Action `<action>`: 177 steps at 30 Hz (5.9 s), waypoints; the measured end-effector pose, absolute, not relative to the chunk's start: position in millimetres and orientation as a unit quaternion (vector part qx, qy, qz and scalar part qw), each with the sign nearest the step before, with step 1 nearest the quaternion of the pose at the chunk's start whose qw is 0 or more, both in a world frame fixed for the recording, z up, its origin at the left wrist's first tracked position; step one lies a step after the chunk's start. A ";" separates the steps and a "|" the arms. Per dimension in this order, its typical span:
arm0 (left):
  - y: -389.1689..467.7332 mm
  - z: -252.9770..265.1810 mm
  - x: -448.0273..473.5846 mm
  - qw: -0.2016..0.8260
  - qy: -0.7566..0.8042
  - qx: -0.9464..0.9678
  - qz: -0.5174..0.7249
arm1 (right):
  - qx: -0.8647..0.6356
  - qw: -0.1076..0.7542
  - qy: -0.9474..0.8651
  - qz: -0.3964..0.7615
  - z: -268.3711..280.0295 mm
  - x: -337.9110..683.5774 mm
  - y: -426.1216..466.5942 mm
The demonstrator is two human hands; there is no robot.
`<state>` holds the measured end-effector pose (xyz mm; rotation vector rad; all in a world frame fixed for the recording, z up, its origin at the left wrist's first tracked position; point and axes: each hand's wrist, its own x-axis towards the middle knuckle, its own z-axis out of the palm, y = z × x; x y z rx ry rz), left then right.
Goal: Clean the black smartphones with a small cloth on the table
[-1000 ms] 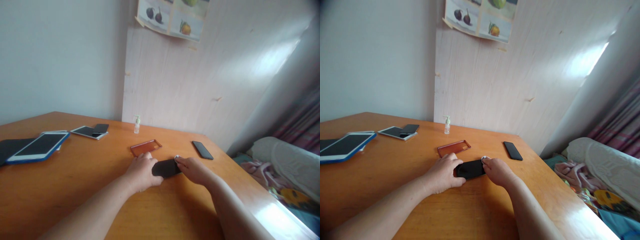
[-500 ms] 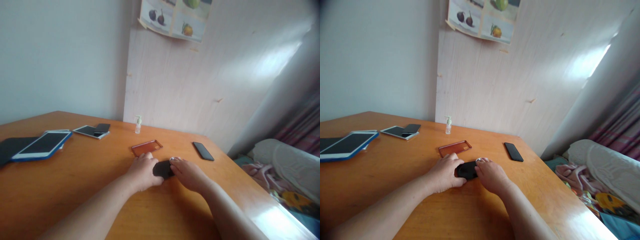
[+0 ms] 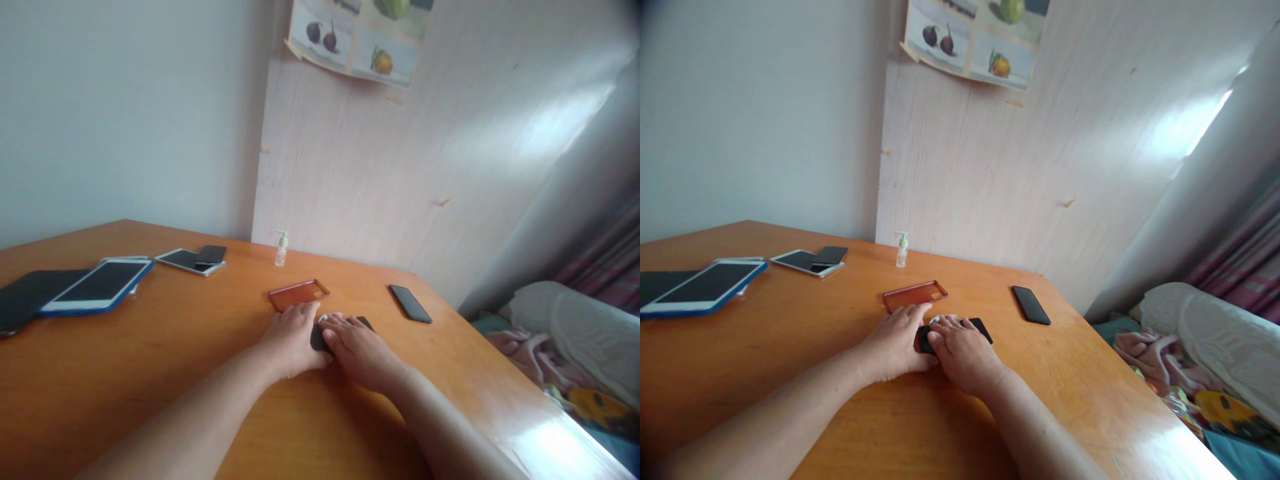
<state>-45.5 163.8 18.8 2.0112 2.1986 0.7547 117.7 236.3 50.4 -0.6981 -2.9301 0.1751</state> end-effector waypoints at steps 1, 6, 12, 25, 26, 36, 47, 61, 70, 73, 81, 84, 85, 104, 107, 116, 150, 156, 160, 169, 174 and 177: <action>163.7 17.9 -45.8 0.036 0.713 0.653 0.251 | -0.213 0.058 -0.973 0.067 50.6 114.8 232.6; 163.8 16.7 -46.9 0.045 0.713 0.654 0.251 | -0.268 0.026 -0.962 0.052 49.3 126.4 250.2; 165.0 17.0 -45.8 0.031 0.714 0.657 0.242 | -0.339 0.015 -0.940 0.033 47.1 140.8 259.2; 160.9 26.5 -45.1 0.038 0.720 0.659 0.217 | -0.329 0.017 -0.944 0.022 54.4 147.6 254.9; 161.0 26.2 -45.4 0.040 0.721 0.657 0.217 | -0.307 0.020 -0.951 0.026 55.5 146.2 249.2; 160.7 24.9 -48.0 0.030 0.713 0.669 0.208 | -0.263 -0.003 -0.965 0.022 58.2 148.2 246.0; 158.2 30.1 -47.1 0.047 0.715 0.665 0.209 | -0.274 0.085 -0.952 0.104 61.0 145.6 244.3; 161.6 26.3 -49.7 0.032 0.706 0.681 0.194 | -0.411 0.207 -0.874 0.154 35.0 143.4 285.9; 160.1 30.5 -47.4 0.029 0.714 0.677 0.178 | -0.429 0.167 -0.888 0.019 36.2 131.5 267.7; 160.3 30.3 -47.8 0.026 0.717 0.675 0.173 | -0.388 0.154 -0.908 0.023 39.4 126.5 255.2; 160.6 27.8 -50.6 0.040 0.707 0.679 0.194 | -0.343 0.054 -0.937 -0.030 55.0 128.2 238.4; 161.5 26.2 -51.0 0.029 0.705 0.682 0.194 | -0.357 0.054 -0.931 -0.053 54.7 128.9 235.6; 162.0 25.3 -51.1 0.024 0.704 0.683 0.193 | -0.342 0.061 -0.936 -0.046 54.1 128.7 233.1; 164.3 20.8 -54.6 0.034 0.696 0.684 0.216 | -0.341 0.045 -0.939 0.010 50.2 132.0 240.9; 164.3 21.4 -53.4 0.038 0.701 0.680 0.214 | -0.333 0.063 -0.940 0.028 52.9 126.5 230.3; 165.0 23.7 -52.1 0.042 0.698 0.679 0.224 | -0.278 0.058 -0.959 -0.005 50.4 124.7 230.2; 162.9 23.6 -50.8 0.038 0.703 0.679 0.207 | -0.420 0.033 -0.907 0.007 53.2 143.5 253.0; 164.1 19.6 -53.5 0.022 0.687 0.693 0.217 | -0.258 0.054 -0.964 0.049 59.1 133.8 223.4; 163.9 21.8 -51.9 0.033 0.698 0.684 0.211 | -0.343 0.029 -0.939 0.025 58.6 144.3 242.6; 161.9 24.4 -50.1 0.045 0.703 0.676 0.215 | -0.242 0.045 -0.969 0.026 60.8 142.0 221.5; 161.1 26.4 -47.7 0.049 0.709 0.672 0.208 | -0.351 0.016 -0.936 0.011 60.7 153.0 239.2; 162.1 23.5 -48.5 0.038 0.706 0.675 0.213 | -0.379 0.006 -0.925 0.011 61.4 155.8 240.8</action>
